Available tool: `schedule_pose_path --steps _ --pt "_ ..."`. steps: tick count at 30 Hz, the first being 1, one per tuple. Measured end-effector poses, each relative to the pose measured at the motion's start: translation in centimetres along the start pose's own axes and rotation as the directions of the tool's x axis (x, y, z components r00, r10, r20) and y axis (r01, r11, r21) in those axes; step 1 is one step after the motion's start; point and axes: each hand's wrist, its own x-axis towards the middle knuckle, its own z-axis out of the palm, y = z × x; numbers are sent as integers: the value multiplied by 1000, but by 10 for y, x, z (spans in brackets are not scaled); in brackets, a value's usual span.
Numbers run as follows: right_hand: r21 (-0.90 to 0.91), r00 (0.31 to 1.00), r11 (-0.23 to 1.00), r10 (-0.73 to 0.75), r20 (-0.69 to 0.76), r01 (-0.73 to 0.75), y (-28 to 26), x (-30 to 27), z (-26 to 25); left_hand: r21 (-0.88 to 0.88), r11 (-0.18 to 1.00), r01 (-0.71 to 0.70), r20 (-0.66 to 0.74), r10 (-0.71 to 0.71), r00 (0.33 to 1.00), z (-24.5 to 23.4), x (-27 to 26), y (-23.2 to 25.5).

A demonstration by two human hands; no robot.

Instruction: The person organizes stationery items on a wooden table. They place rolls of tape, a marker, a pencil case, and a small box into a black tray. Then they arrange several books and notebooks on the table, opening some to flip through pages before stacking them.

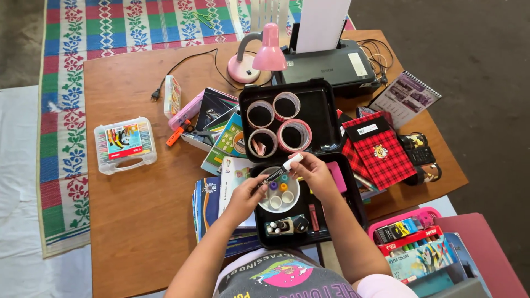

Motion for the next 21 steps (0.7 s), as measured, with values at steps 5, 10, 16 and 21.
schedule_pose_path --steps 5,10,16,21 --pt "-169 925 954 -285 -251 248 -44 -5 -2 14 1000 27 65 -28 997 -10 -3 35" --pt "-515 714 769 -597 -367 378 -18 21 -14 -82 991 106 22 -105 994 -27 -11 12" --pt "-644 764 734 -538 -358 215 11 25 -5 -110 980 168 -39 -173 984 -42 -18 -2" --pt "-756 716 606 -639 -280 246 23 35 -12 -67 975 213 -102 -219 971 -63 -11 -25"
